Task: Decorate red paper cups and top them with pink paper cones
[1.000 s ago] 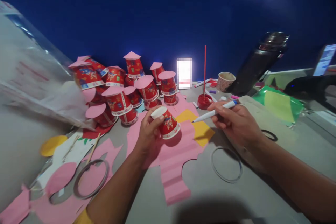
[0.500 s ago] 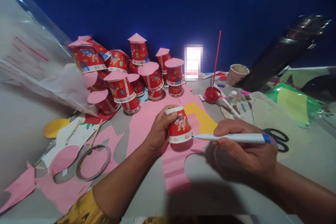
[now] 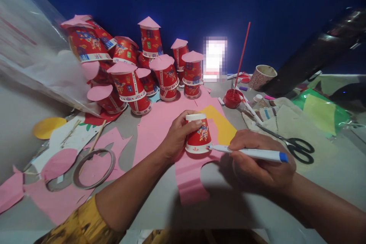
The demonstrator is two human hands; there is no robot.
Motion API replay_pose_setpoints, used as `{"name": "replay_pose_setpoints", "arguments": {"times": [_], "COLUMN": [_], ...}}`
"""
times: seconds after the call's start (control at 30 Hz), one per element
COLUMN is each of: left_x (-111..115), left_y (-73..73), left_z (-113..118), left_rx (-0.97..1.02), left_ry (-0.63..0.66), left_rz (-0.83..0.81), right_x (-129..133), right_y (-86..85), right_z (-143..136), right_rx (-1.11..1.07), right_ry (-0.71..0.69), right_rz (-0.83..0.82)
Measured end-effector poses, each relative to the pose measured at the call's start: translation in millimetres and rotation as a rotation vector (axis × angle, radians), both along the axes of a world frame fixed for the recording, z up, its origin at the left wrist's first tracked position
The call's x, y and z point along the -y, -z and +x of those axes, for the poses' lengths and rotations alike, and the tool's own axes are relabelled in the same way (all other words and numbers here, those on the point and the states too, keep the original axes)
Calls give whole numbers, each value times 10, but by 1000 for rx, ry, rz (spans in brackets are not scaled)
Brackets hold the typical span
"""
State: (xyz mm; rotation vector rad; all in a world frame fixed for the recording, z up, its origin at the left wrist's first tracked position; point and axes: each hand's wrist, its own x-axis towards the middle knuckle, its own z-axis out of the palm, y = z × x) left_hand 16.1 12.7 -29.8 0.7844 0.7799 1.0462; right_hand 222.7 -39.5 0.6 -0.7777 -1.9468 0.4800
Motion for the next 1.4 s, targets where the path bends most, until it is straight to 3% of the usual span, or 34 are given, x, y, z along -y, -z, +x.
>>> {"name": "replay_pose_setpoints", "arguments": {"times": [0.53,0.83,1.4], "left_x": [5,7,-1], "left_y": [-1,-6,7], "left_z": [4,3,-7], "left_rx": [-9,-7,14], "left_ry": [19,19,40], "left_rz": [11,10,14], "right_x": [-34,-24,-50], "right_y": [-40,-94,-64], "right_z": [-60,-34,-28], "right_rx": [85,109,95], "right_ry": [-2,17,33], "right_rz": [59,-4,25]}}
